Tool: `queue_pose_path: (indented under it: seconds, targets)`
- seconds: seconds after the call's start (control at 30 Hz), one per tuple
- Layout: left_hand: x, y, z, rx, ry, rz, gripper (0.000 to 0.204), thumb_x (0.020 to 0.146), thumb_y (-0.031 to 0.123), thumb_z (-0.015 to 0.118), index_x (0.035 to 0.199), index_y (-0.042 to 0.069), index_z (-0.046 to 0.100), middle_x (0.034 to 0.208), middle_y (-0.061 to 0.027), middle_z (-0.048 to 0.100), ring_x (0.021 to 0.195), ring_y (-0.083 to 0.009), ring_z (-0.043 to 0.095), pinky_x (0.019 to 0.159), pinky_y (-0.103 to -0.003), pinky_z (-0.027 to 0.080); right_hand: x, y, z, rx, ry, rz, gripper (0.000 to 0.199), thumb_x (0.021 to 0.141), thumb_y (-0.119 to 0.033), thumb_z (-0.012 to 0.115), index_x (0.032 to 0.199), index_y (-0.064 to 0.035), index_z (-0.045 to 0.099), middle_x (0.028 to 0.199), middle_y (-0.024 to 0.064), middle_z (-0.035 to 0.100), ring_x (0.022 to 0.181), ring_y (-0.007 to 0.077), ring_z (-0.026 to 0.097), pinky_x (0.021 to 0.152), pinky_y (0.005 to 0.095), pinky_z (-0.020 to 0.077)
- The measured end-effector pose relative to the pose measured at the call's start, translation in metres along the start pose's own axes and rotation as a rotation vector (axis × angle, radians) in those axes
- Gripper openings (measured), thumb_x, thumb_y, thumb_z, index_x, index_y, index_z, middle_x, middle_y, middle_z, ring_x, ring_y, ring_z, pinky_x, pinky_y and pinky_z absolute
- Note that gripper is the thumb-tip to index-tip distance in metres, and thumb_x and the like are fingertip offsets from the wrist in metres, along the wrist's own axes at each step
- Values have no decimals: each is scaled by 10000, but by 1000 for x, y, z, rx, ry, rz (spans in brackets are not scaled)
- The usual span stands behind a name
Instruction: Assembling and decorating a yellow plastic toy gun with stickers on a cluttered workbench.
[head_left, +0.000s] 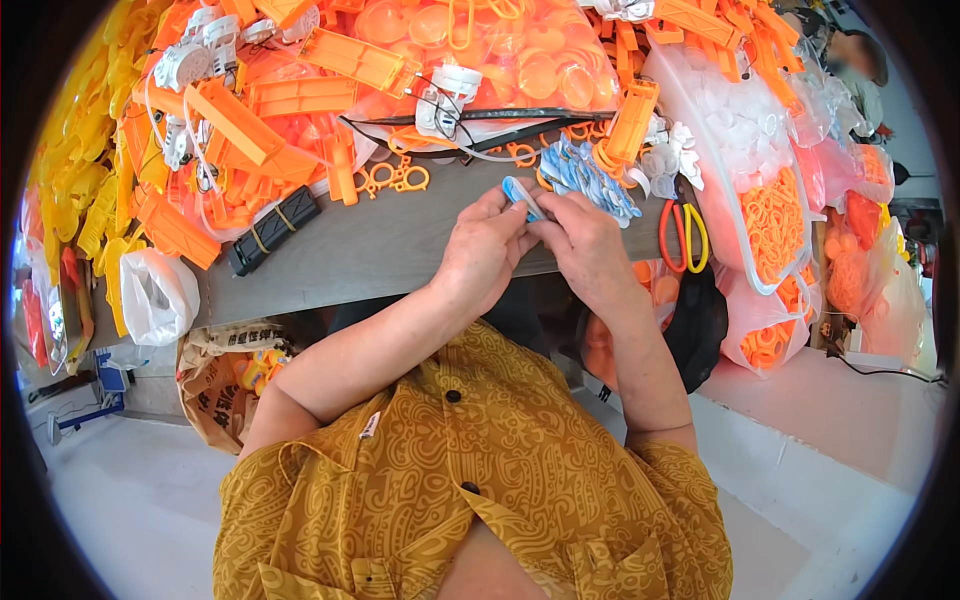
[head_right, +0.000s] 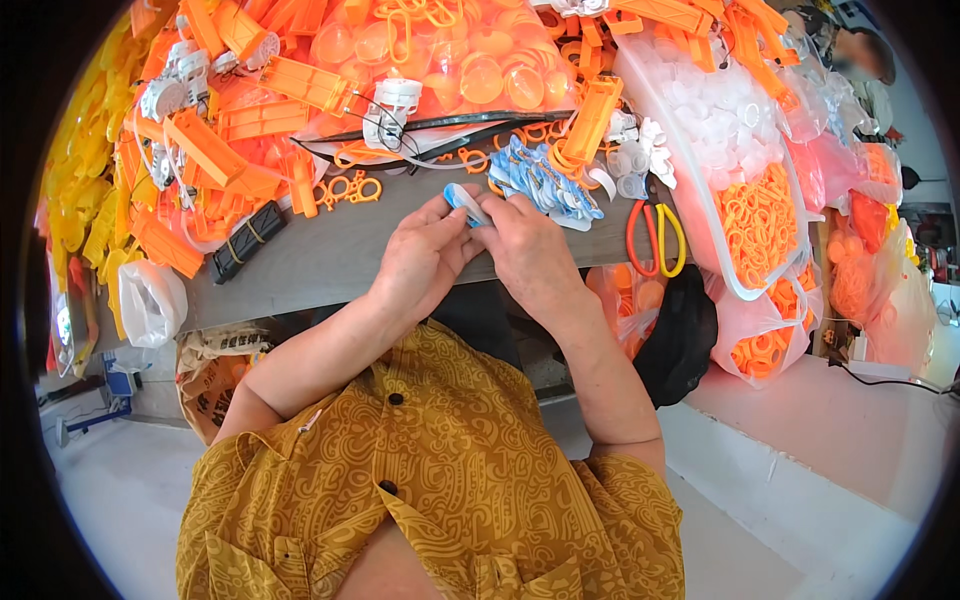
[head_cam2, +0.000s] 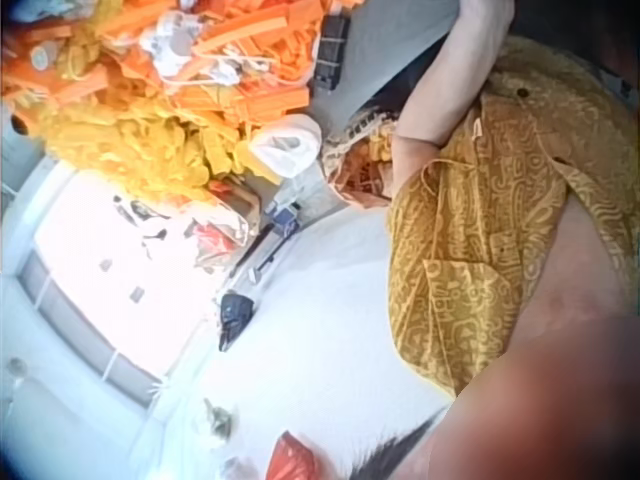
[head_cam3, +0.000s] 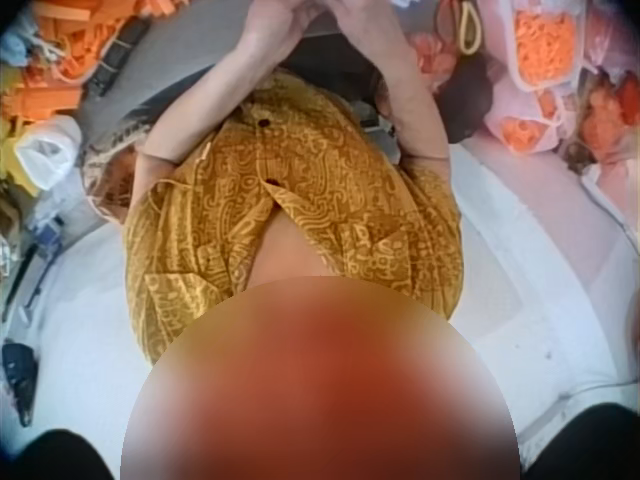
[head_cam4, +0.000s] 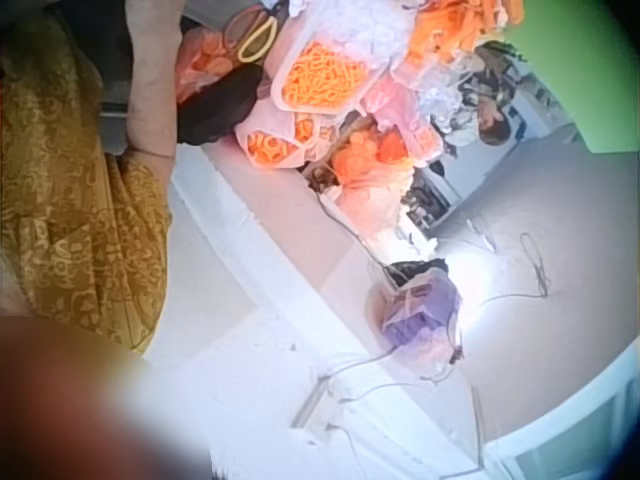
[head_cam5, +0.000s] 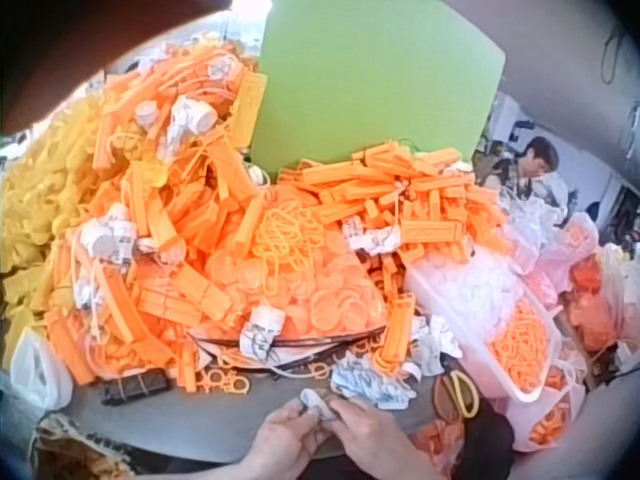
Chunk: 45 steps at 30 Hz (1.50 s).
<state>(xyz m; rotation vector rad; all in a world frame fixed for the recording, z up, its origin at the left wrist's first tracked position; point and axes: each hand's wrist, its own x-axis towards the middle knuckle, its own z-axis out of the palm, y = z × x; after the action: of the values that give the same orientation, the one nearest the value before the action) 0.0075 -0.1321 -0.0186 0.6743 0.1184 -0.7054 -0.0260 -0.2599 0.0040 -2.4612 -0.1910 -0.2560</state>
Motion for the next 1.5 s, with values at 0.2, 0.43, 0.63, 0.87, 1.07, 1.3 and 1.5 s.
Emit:
queue_pose_path:
  seconds: [0.2,0.43,0.63,0.87,1.07,1.3,1.5]
  targets:
    - [1,-1,-3,-37,-61,4,277,909,66,344,1160,-37,397,1119,-125,489,1047,-196,482,931,-367,370,0,5,-2,89,-34,55,199,800,-29,543,988,36,560,766,118,544,585,186,567,526,278,463]
    - [3,-2,-4,-28,-58,12,267,898,41,358,1150,-35,403,1117,-126,490,1046,-188,488,950,-380,368,0,7,3,95,1,63,180,819,-22,521,983,37,566,747,113,544,569,165,564,513,260,462]
    - [4,1,1,-60,12,5,257,895,21,339,1139,-36,396,1117,-141,495,1058,-217,489,962,-407,373,2,7,6,60,173,99,132,824,-41,531,915,36,586,686,70,562,510,125,536,465,232,438]
    - [3,6,-1,-172,-91,-22,222,905,47,310,1086,-26,415,1068,-140,513,995,-228,522,902,-407,417,8,-9,-8,683,67,487,124,820,-53,550,909,32,562,660,21,566,484,49,506,412,183,400]
    - [7,11,-6,-189,-68,-44,193,910,59,308,1042,-22,424,1049,-141,520,989,-234,524,906,-426,409,7,-6,-7,860,48,605,117,821,-77,565,876,26,559,663,40,572,468,61,511,375,188,405]
    - [5,13,-7,-230,-119,-23,169,908,70,369,1040,-19,423,1050,-133,524,988,-216,522,901,-401,411,7,-4,-2,1058,117,654,143,824,-120,581,860,17,566,652,44,573,458,82,524,407,198,434]
    - [5,6,-8,-91,-96,70,120,889,57,434,976,-4,490,959,-96,575,897,-168,555,829,-332,441,6,-10,3,1073,108,655,169,818,-116,590,893,35,587,645,46,580,483,99,552,436,213,449]
